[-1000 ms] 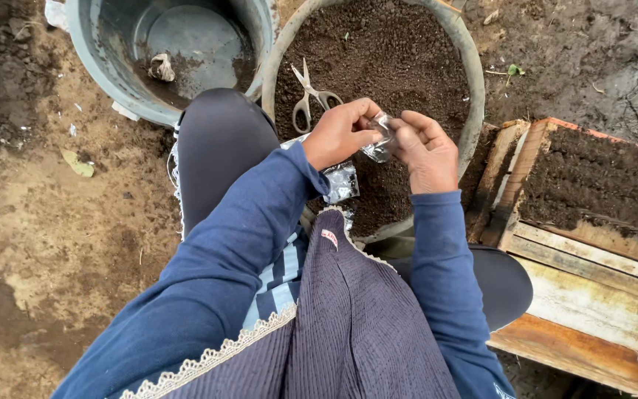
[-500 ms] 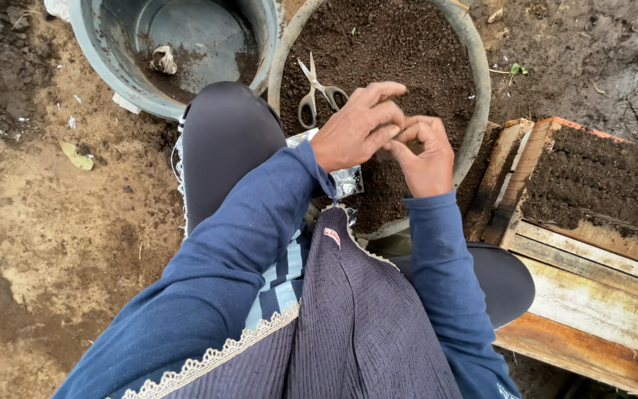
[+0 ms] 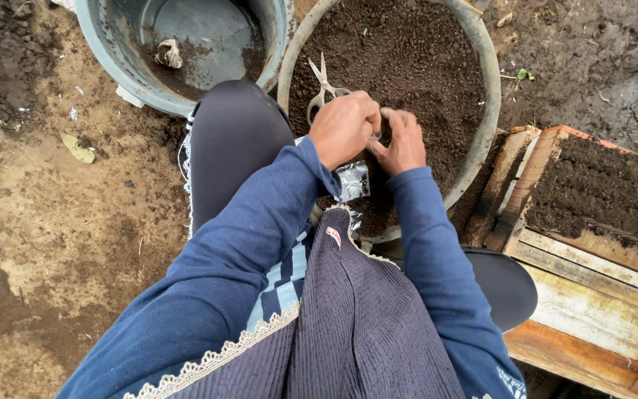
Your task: The person kneels beside a bucket of soil and a wooden tray. They repeatedly scoop soil from the bucket, roll it into small pellets between their hands, and place the pellets into the tray.
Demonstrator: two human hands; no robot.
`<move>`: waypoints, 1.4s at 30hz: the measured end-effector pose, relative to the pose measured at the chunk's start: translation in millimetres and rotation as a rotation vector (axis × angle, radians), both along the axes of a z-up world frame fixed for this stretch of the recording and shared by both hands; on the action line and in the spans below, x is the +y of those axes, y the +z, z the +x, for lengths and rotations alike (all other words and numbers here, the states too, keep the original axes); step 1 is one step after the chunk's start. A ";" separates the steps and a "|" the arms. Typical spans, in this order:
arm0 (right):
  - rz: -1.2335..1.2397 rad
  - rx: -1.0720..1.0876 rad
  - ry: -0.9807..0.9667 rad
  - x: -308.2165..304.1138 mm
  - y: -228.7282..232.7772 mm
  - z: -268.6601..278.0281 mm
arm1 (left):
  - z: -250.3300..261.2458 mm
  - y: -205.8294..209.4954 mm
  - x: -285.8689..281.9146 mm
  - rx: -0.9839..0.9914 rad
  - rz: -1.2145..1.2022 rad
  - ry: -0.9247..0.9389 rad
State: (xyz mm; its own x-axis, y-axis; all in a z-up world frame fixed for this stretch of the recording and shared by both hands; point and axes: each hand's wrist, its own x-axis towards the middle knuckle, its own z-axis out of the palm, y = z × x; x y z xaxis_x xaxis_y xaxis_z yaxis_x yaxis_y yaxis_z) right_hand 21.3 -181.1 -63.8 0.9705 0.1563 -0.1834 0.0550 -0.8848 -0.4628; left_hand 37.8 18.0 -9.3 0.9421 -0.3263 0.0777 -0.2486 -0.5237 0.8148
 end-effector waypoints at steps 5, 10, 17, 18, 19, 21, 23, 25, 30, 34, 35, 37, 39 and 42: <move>0.303 0.115 -0.304 -22.0 14.4 -3.2 | -3.2 -6.6 -22.0 0.072 0.011 -0.081; 1.159 0.064 -0.823 10.1 120.4 -5.2 | -12.5 7.2 -40.4 0.117 0.026 -0.196; 1.315 -0.109 -0.671 17.9 118.3 -5.8 | -0.6 14.9 -40.0 0.258 -0.046 -0.328; 1.244 -0.131 -0.635 17.1 114.9 -6.8 | -0.6 20.9 -36.8 0.293 -0.088 -0.339; 1.244 -0.131 -0.632 18.0 115.2 -7.3 | 0.8 18.9 -36.1 0.292 -0.089 -0.337; 1.016 -0.104 -0.531 18.1 116.1 -9.6 | 2.7 14.5 -36.9 0.288 -0.072 -0.349; 0.864 -0.084 -0.405 18.2 136.9 -16.4 | 7.6 6.8 -39.2 0.320 -0.081 -0.345; 0.715 -0.066 -0.274 15.9 147.8 -23.8 | 11.4 1.6 -37.7 0.349 -0.087 -0.337; -0.083 -0.104 0.136 -14.3 100.6 -45.3 | 0.8 49.0 -19.1 0.451 -0.303 -0.311; -0.236 -0.217 0.185 -33.6 110.8 -45.8 | 3.4 36.4 -18.9 0.337 -0.315 -0.271; -0.123 -0.180 0.158 -27.0 127.7 -46.1 | 0.0 43.4 -14.6 0.320 -0.229 -0.330; -0.012 -0.157 0.134 -15.6 152.0 -41.0 | 0.1 34.0 -15.1 0.288 -0.140 -0.386; 0.466 0.100 -0.109 -2.3 167.5 -37.0 | 2.5 1.4 -21.7 0.476 -0.269 -0.376; 0.111 0.038 0.064 -29.8 108.4 -24.8 | 0.2 22.3 -20.5 0.501 -0.362 -0.364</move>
